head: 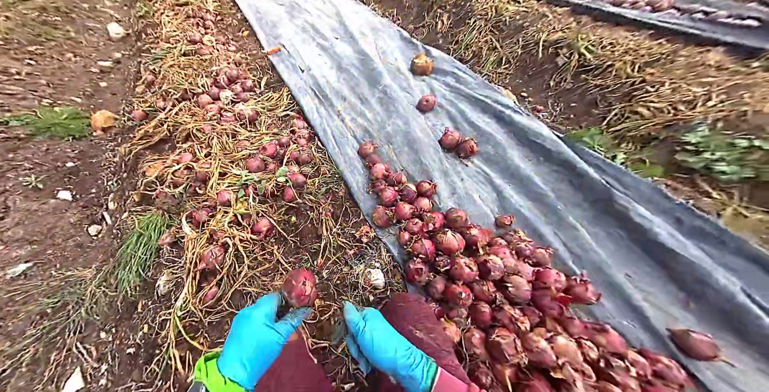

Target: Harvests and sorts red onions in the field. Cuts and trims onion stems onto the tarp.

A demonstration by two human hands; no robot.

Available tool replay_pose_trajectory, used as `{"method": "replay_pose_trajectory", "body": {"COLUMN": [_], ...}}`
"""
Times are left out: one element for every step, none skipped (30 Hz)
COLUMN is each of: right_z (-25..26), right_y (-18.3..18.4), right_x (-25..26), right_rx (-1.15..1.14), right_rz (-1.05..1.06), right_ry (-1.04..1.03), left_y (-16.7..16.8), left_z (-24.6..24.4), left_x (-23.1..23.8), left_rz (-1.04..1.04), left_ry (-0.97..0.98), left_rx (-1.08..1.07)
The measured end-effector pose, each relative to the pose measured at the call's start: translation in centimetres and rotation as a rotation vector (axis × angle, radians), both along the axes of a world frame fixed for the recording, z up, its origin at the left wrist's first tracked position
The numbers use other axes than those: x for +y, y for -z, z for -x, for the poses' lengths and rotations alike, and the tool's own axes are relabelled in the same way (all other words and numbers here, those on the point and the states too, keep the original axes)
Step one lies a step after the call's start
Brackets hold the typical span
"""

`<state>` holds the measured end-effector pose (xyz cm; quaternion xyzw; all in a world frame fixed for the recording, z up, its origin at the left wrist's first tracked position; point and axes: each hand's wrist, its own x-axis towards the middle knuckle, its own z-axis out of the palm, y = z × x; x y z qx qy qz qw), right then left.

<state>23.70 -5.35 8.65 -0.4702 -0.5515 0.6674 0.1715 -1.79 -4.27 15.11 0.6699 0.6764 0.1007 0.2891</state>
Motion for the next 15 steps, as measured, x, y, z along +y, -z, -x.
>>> {"method": "replay_pose_trajectory", "body": {"right_z": [-1.1, -2.2, -3.3, -4.7, -6.4, -8.2, -10.1, -12.2, -14.3, -16.1, -17.7, -19.0, -20.0, -20.8, -21.6], "right_y": [0.6, 1.0, 1.0, 1.1, 1.7, 2.4, 3.3, 4.4, 5.7, 7.0, 8.1, 8.9, 9.4, 9.7, 9.7], "right_x": [0.4, 0.8, 1.5, 2.3, 3.2, 4.2, 5.6, 7.3, 8.8, 9.8, 10.5, 10.6, 10.4, 10.0, 9.4], "right_rx": [-0.054, -0.078, -0.076, -0.055, -0.003, 0.065, 0.132, 0.151, 0.128, 0.081, 0.043, 0.010, -0.009, -0.014, -0.007], "right_rz": [0.002, -0.016, -0.028, -0.020, -0.021, -0.026, -0.031, -0.030, -0.006, 0.046, 0.116, 0.197, 0.278, 0.357, 0.433], "right_ry": [-0.083, -0.125, -0.100, -0.014, 0.151, 0.350, 0.551, 0.714, 0.819, 0.868, 0.883, 0.889, 0.903, 0.925, 0.943], "left_y": [-0.7, -1.1, -1.1, -0.6, 0.2, 1.3, 3.0, 5.5, 8.5, 11.8, 15.0, 17.8, 20.4, 22.7, 24.4], "left_z": [-2.5, -5.3, -8.0, -10.1, -11.5, -12.2, -12.5, -12.7, -13.0, -13.6, -14.8, -16.4, -18.2, -20.0, -21.9], "left_x": [0.7, 1.6, 2.7, 4.1, 6.3, 9.4, 13.1, 17.0, 20.7, 24.0, 26.7, 28.7, 30.3, 31.6, 32.6], "left_rz": [0.127, 0.264, 0.351, 0.362, 0.327, 0.298, 0.291, 0.297, 0.326, 0.372, 0.421, 0.462, 0.491, 0.509, 0.520], "left_ry": [0.163, 0.362, 0.526, 0.609, 0.599, 0.506, 0.360, 0.185, 0.010, -0.145, -0.284, -0.408, -0.527, -0.632, -0.716], "left_rx": [0.067, 0.132, 0.160, 0.160, 0.157, 0.146, 0.121, 0.057, -0.038, -0.154, -0.249, -0.317, -0.363, -0.382, -0.381]}}
